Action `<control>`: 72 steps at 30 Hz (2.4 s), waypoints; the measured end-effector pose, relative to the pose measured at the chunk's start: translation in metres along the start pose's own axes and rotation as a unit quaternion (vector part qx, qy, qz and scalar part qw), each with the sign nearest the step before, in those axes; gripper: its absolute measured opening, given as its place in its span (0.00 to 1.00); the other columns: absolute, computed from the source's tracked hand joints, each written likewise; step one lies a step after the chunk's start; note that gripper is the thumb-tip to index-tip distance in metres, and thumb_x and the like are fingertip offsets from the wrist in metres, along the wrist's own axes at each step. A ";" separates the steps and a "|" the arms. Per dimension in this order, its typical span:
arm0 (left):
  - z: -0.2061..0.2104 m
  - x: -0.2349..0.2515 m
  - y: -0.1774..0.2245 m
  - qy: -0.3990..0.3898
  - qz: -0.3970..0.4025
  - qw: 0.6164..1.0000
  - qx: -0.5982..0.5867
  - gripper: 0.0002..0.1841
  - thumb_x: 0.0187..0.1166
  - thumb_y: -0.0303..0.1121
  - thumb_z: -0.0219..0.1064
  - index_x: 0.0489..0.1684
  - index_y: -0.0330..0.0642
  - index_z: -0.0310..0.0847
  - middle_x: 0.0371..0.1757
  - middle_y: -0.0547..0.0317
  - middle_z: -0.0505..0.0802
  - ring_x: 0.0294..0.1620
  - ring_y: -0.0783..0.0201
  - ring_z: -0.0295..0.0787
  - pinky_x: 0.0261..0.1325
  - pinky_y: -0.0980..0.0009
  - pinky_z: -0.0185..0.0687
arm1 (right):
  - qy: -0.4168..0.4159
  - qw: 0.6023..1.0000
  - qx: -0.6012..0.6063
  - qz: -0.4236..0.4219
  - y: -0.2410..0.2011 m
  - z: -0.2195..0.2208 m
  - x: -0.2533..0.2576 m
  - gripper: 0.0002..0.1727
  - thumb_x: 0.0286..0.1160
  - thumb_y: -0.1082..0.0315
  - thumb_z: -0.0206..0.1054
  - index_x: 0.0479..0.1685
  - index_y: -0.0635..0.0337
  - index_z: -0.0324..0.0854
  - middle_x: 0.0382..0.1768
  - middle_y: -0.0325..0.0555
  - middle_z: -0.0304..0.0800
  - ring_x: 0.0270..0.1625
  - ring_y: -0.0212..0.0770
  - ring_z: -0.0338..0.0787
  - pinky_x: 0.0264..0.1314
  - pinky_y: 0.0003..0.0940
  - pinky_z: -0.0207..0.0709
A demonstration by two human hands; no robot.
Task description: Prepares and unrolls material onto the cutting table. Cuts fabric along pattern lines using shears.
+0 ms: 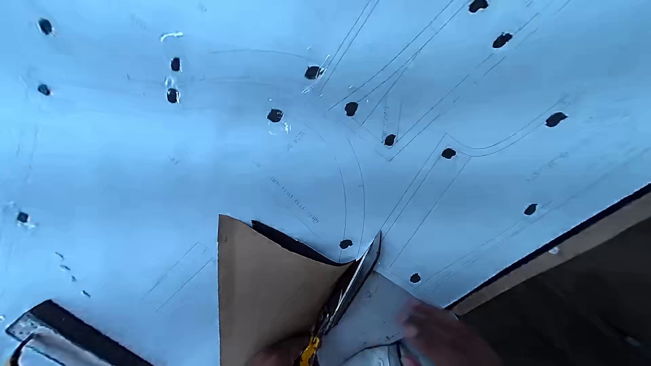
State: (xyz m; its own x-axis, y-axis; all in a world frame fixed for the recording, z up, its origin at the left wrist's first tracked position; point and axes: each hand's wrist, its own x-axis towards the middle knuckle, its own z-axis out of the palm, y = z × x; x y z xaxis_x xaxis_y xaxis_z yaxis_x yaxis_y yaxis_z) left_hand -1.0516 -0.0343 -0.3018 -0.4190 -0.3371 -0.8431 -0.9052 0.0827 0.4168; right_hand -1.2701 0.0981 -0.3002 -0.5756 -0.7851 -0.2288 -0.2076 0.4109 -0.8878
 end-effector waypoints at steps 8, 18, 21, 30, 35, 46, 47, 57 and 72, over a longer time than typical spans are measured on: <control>-0.008 -0.009 0.015 0.003 -0.014 1.000 -0.001 0.11 0.74 0.27 0.68 0.44 0.27 0.92 0.32 0.39 0.95 0.28 0.46 0.92 0.36 0.52 0.87 | 0.045 0.901 -0.425 -0.073 0.093 -0.003 0.054 0.39 0.81 0.27 0.42 0.94 0.21 0.50 0.97 0.32 0.36 0.98 0.49 0.25 0.89 0.73 0.13; -0.010 -0.006 0.015 0.020 0.007 0.999 0.041 0.11 0.67 0.28 0.72 0.41 0.31 0.93 0.30 0.43 0.95 0.27 0.49 0.92 0.32 0.51 0.86 | 0.043 0.900 -0.427 -0.079 0.092 -0.002 0.054 0.40 0.80 0.27 0.41 0.94 0.21 0.48 0.98 0.31 0.32 0.97 0.48 0.21 0.90 0.71 0.11; -0.006 -0.004 0.011 0.030 0.019 0.999 0.039 0.10 0.66 0.28 0.72 0.40 0.32 0.93 0.29 0.45 0.95 0.26 0.51 0.92 0.31 0.53 0.86 | 0.040 0.899 -0.429 -0.075 0.092 -0.003 0.054 0.40 0.80 0.27 0.42 0.94 0.20 0.46 0.98 0.31 0.32 0.97 0.48 0.21 0.90 0.71 0.11; -0.003 0.001 0.007 0.024 0.022 0.999 0.023 0.09 0.65 0.29 0.73 0.38 0.34 0.93 0.29 0.46 0.94 0.25 0.54 0.92 0.30 0.55 0.86 | 0.044 0.901 -0.424 -0.076 0.093 -0.003 0.054 0.40 0.79 0.27 0.44 0.94 0.20 0.47 0.98 0.30 0.31 0.97 0.48 0.22 0.90 0.72 0.12; 0.000 0.005 0.003 0.033 0.030 0.999 0.020 0.08 0.65 0.29 0.72 0.36 0.35 0.93 0.27 0.49 0.94 0.23 0.57 0.91 0.28 0.59 0.86 | 0.043 0.900 -0.428 -0.073 0.092 -0.002 0.054 0.40 0.80 0.27 0.44 0.94 0.20 0.47 0.98 0.31 0.32 0.97 0.49 0.22 0.90 0.72 0.13; -0.008 -0.002 0.009 0.014 0.024 1.000 0.012 0.11 0.68 0.28 0.71 0.42 0.32 0.93 0.33 0.43 0.96 0.30 0.50 0.94 0.36 0.51 0.88 | 0.052 0.900 -0.426 -0.076 0.093 -0.001 0.054 0.39 0.80 0.28 0.44 0.94 0.19 0.48 0.98 0.31 0.33 0.98 0.49 0.23 0.90 0.73 0.12; -0.007 -0.003 0.010 0.017 0.024 0.999 0.013 0.11 0.68 0.28 0.71 0.42 0.31 0.92 0.33 0.42 0.96 0.30 0.49 0.94 0.36 0.51 0.88 | 0.049 0.900 -0.427 -0.075 0.092 -0.001 0.054 0.39 0.80 0.28 0.44 0.94 0.19 0.48 0.98 0.31 0.32 0.97 0.49 0.22 0.90 0.72 0.13; -0.004 -0.015 0.017 0.041 -0.012 0.997 0.066 0.12 0.67 0.29 0.73 0.42 0.30 0.91 0.33 0.41 0.95 0.29 0.45 0.93 0.33 0.46 0.87 | 0.039 0.903 -0.422 -0.071 0.090 -0.002 0.054 0.40 0.80 0.27 0.43 0.94 0.20 0.47 0.98 0.31 0.32 0.97 0.49 0.20 0.89 0.72 0.10; -0.012 -0.040 -0.006 0.013 -0.029 0.997 0.067 0.13 0.71 0.28 0.71 0.48 0.30 0.92 0.36 0.40 0.96 0.31 0.46 0.93 0.38 0.47 0.87 | 0.128 0.942 -0.308 -0.015 0.092 -0.019 0.034 0.40 0.72 0.32 0.66 0.85 0.35 0.68 0.90 0.44 0.60 0.95 0.50 0.49 0.93 0.64 0.35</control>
State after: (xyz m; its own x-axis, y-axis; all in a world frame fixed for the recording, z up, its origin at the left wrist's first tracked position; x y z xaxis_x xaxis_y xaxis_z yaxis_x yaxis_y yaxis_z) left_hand -1.0290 -0.0328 -0.2667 -0.3658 -0.3684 -0.8547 -0.9297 0.1870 0.3173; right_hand -1.3234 0.1178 -0.3822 -0.7179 -0.6954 -0.0326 -0.6018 0.6435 -0.4731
